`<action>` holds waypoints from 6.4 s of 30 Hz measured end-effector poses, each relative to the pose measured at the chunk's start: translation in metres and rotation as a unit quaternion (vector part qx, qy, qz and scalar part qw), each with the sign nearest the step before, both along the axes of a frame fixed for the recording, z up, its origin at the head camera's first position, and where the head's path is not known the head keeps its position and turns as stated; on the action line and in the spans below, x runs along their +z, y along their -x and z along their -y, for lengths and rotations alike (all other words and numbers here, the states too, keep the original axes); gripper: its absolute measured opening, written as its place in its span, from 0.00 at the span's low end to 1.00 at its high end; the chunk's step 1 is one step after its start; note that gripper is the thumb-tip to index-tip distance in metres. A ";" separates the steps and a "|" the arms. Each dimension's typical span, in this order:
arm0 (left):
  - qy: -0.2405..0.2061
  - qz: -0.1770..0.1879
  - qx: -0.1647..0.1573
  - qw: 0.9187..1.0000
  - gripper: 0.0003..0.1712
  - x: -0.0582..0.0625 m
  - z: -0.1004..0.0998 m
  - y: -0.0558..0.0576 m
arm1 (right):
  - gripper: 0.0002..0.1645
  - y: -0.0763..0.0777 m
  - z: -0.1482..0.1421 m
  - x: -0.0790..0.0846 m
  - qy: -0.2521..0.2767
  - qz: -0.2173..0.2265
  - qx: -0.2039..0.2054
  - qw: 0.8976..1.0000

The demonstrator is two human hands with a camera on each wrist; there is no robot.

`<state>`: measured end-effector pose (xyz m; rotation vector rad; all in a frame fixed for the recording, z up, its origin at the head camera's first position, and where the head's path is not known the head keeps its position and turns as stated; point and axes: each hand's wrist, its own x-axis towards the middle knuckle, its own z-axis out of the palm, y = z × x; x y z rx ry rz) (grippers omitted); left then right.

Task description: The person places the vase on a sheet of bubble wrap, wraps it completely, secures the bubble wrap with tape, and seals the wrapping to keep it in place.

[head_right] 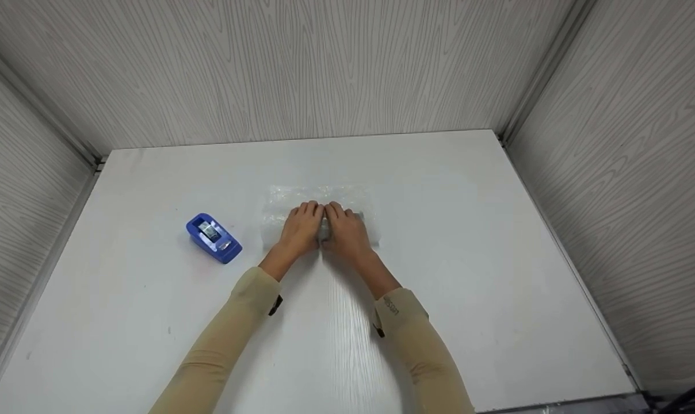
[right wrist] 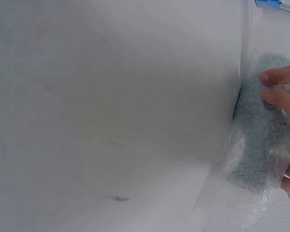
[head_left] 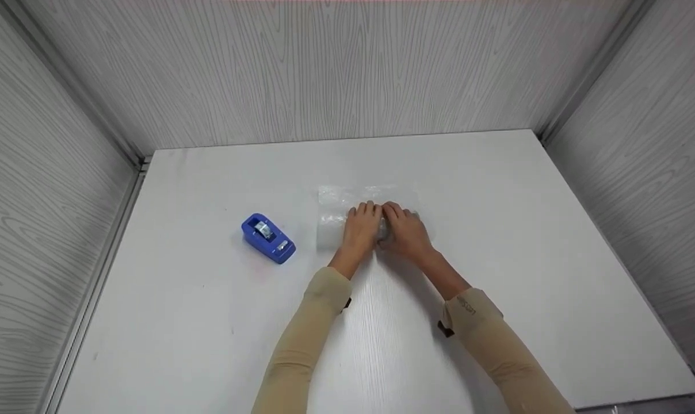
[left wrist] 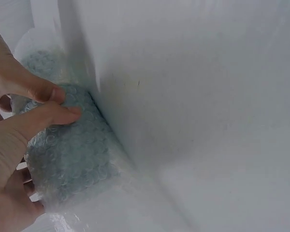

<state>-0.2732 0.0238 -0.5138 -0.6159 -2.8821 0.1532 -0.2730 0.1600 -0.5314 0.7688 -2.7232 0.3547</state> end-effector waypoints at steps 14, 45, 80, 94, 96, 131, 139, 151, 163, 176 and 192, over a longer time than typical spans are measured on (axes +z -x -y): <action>0.013 0.099 -0.001 0.995 0.44 0.013 0.005 0.007 | 0.52 0.004 0.000 0.003 -0.046 -0.009 0.018 0.999; 0.005 0.108 -0.017 0.994 0.44 0.004 0.021 0.015 | 0.52 0.019 -0.003 0.010 -0.083 0.070 0.033 0.994; -0.092 0.274 -0.038 0.957 0.49 0.019 0.028 0.015 | 0.50 0.029 -0.015 0.024 -0.024 0.282 0.063 0.957; -0.074 0.299 -0.015 0.951 0.57 0.023 0.024 0.016 | 0.53 -0.001 -0.004 0.015 -0.073 0.085 0.056 0.992; -0.077 0.303 -0.015 0.950 0.57 0.023 0.024 0.016 | 0.55 -0.004 0.000 0.012 -0.087 0.078 0.040 0.992; -0.032 0.162 0.010 0.986 0.39 0.006 0.016 0.013 | 0.51 0.032 0.001 0.031 -0.102 0.264 0.052 0.958; -0.055 0.204 0.002 0.977 0.48 0.012 0.019 0.015 | 0.51 0.034 -0.003 0.029 -0.090 0.279 0.056 0.954; -0.094 0.243 0.033 0.965 0.51 0.013 0.021 0.011 | 0.50 0.031 -0.005 0.025 -0.091 0.248 0.042 0.963; -0.071 0.260 -0.005 0.963 0.52 0.018 0.024 0.011 | 0.51 0.028 -0.012 0.025 -0.084 0.239 0.066 0.965; -0.092 0.369 -0.005 0.925 0.56 0.031 0.027 0.012 | 0.54 0.026 -0.014 0.033 -0.079 0.325 0.055 0.941; -0.082 0.333 -0.017 0.939 0.52 0.027 0.028 0.008 | 0.49 0.000 -0.010 0.015 -0.099 0.094 0.079 0.988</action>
